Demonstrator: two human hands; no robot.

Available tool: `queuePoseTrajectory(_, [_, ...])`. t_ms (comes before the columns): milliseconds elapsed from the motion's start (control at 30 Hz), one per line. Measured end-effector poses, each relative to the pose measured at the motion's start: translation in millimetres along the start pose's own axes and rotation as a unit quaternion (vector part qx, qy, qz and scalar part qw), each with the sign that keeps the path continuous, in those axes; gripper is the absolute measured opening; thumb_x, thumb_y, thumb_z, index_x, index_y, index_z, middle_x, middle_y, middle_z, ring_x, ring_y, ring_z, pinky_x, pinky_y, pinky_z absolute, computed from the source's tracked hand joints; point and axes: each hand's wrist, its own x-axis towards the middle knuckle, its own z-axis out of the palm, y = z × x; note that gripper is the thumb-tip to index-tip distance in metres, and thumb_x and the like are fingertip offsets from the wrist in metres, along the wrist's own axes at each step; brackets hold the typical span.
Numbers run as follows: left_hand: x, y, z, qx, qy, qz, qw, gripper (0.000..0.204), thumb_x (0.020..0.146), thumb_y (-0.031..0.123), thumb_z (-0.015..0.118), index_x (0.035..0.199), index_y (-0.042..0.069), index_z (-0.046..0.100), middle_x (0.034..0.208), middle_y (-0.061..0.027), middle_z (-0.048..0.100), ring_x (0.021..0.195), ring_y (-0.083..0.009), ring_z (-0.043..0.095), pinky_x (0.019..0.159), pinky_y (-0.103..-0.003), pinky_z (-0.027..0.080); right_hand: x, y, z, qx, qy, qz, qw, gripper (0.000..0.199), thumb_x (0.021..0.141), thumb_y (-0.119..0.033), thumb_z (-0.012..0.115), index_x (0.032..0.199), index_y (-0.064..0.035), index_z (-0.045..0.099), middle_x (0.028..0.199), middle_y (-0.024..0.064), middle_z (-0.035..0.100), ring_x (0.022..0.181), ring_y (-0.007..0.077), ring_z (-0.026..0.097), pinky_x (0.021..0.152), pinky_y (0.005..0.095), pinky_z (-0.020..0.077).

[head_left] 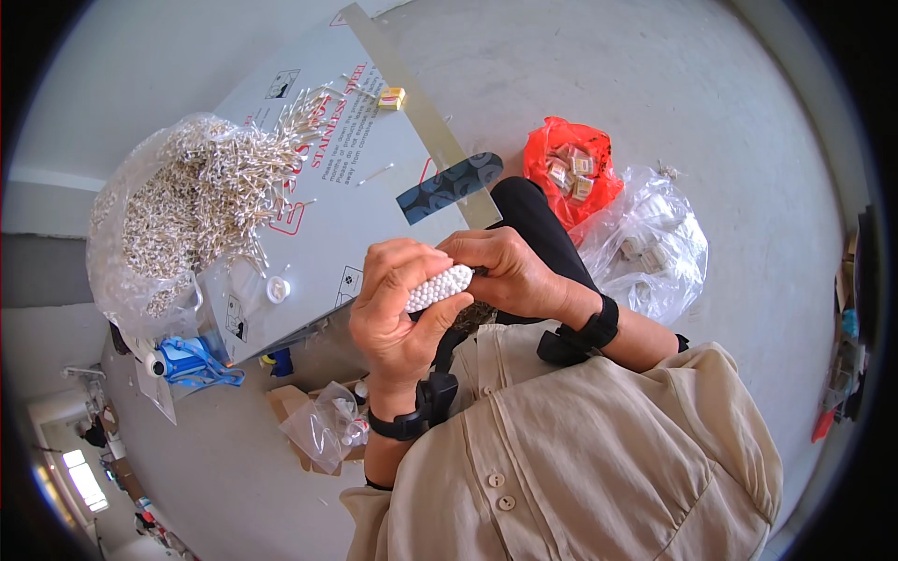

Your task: Packing cotton swabs into small plastic containers on a workbench.

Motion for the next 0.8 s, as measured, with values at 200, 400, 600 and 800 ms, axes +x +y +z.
queuePoseTrajectory(200, [-5.1,-9.9,-0.6,0.035,-0.028,0.063,0.997,0.032,0.07,0.012,0.083,0.094,0.002,0.065,0.089,-0.0081,0.064,0.085,-0.0261,0.059,0.077,-0.035,0.05,-0.5,3.1,0.6,-0.005,-0.003,-0.01,1.0,0.025,0.077,0.002,0.07,0.102,0.0007,0.066,0.09,0.0128,0.067,0.081,0.0289,0.065,0.07,0.0355,0.0517])
queuePoseTrajectory(400, [-2.6,-6.5,3.8,0.066,-0.013,0.047,0.997,0.031,0.071,0.016,0.084,0.091,0.001,0.066,0.088,-0.008,0.064,0.085,-0.0241,0.06,0.075,-0.033,0.05,0.5,1.0,0.1,-0.008,-0.001,-0.01,1.0,0.024,0.076,0.002,0.071,0.099,0.0018,0.065,0.087,0.0134,0.066,0.079,0.0311,0.064,0.069,0.0367,0.0506])
queuePoseTrajectory(600, [-5.9,-9.2,4.6,0.107,-0.03,0.08,0.991,0.033,0.07,0.011,0.085,0.094,0.001,0.065,0.094,-0.0089,0.064,0.088,-0.0235,0.059,0.078,-0.033,0.049,0.4,2.2,0.1,-0.027,0.002,-0.025,0.999,0.023,0.075,0.001,0.072,0.098,0.0005,0.065,0.085,0.0141,0.065,0.078,0.0327,0.063,0.068,0.0372,0.05])
queuePoseTrajectory(800, [-7.4,-5.8,0.2,-0.132,-0.033,-0.16,0.978,0.034,0.072,0.003,0.056,0.104,-0.004,0.065,0.121,-0.0197,0.059,0.115,-0.025,0.055,0.099,-0.036,0.043,0.3,-0.5,-3.5,-0.063,0.044,0.037,0.996,0.025,0.076,-0.002,0.074,0.1,-0.002,0.067,0.084,0.0129,0.067,0.078,0.0269,0.067,0.067,0.034,0.0518])
